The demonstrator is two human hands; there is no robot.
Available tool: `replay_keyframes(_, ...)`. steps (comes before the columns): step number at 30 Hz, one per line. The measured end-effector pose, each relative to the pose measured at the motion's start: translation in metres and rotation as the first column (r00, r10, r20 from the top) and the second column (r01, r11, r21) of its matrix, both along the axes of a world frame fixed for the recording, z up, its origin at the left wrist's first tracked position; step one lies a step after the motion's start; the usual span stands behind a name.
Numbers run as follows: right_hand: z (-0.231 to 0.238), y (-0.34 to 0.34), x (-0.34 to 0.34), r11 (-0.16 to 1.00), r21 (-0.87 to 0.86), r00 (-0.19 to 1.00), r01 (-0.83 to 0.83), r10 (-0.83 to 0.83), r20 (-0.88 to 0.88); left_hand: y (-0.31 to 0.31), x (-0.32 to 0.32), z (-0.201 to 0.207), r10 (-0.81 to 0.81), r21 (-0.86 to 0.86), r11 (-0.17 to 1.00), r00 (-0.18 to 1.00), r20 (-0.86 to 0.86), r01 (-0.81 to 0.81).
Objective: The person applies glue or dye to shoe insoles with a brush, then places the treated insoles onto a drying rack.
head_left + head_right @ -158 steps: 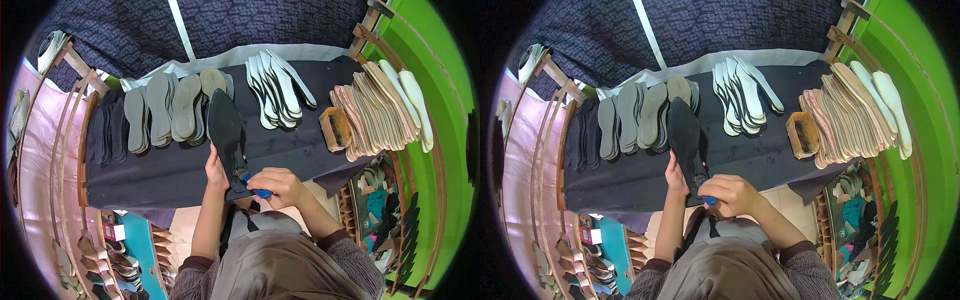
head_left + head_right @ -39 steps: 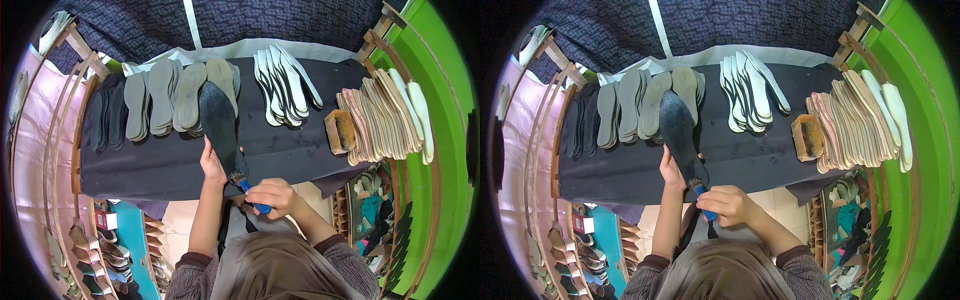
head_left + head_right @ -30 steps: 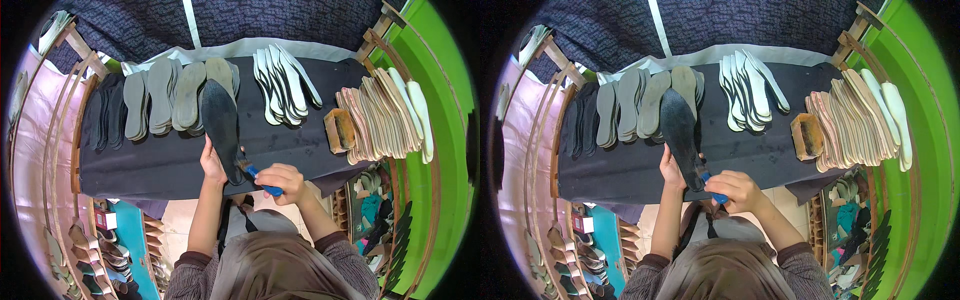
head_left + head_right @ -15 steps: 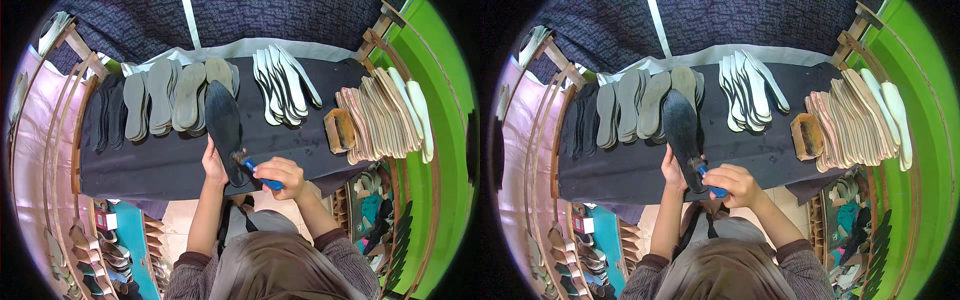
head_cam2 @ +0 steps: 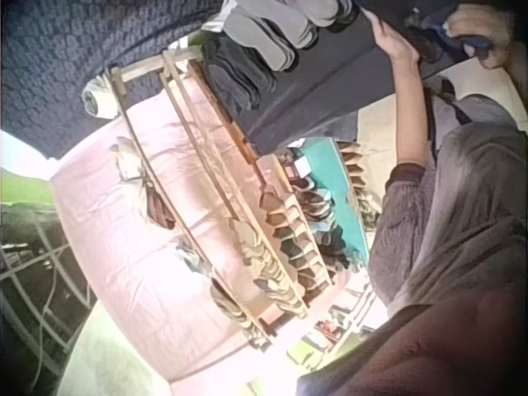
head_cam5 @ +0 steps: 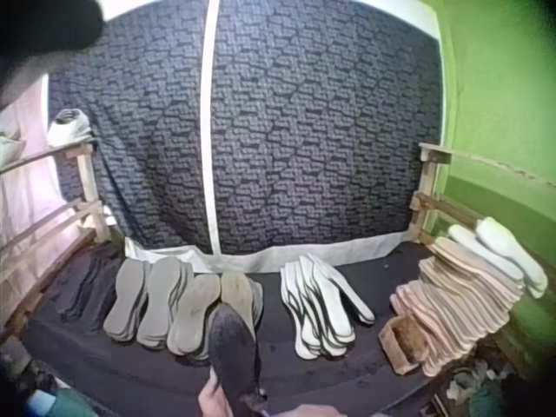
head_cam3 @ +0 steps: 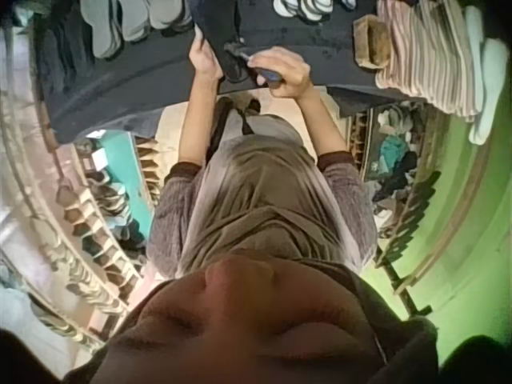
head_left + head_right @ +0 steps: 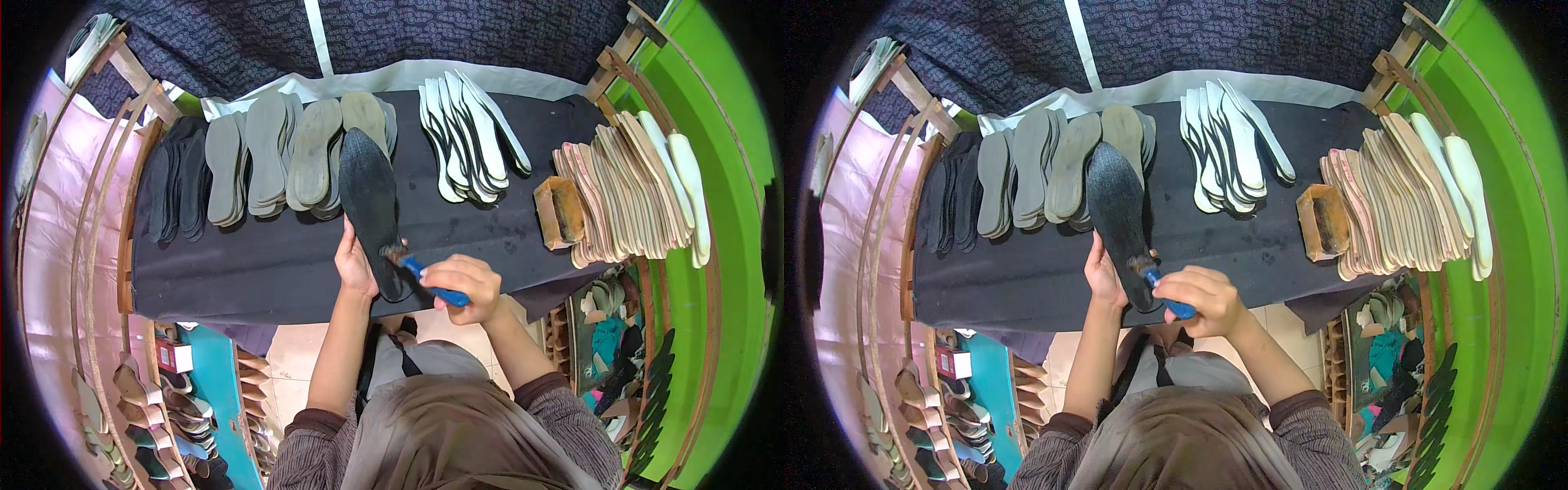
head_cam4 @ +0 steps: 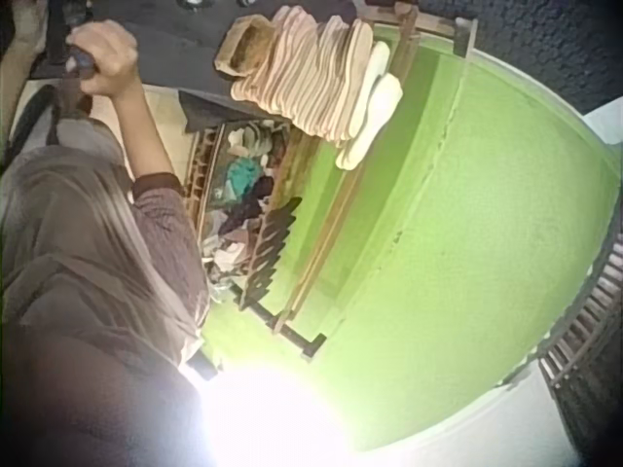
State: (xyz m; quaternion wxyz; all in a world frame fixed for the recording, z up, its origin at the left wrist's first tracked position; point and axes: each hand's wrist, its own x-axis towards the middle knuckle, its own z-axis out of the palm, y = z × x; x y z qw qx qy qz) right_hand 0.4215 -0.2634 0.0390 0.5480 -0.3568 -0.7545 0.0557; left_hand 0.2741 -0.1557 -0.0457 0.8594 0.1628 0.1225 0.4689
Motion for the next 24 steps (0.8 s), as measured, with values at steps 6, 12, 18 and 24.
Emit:
replay_keyframes(6,-0.005,-0.015,0.0,0.994,-0.098,0.996,-0.058,0.064,0.064,-0.001,0.0,0.007,0.028,0.003,1.0,1.0,0.003,-0.028)
replay_keyframes(12,-0.006,-0.014,0.002,0.991,-0.111,0.997,-0.073,0.075,0.009,0.0,-0.002,0.006,0.047,0.034,0.998,0.999,-0.006,-0.046)
replay_keyframes(18,-0.006,-0.018,0.001,0.988,-0.143,0.998,-0.058,0.059,0.002,-0.001,0.0,0.01,0.074,0.0,0.997,0.997,-0.025,-0.074)
replay_keyframes(24,-0.01,-0.017,0.003,0.994,-0.106,0.999,-0.018,0.014,-0.044,0.0,-0.003,0.004,0.032,0.023,0.999,0.999,0.013,-0.032)
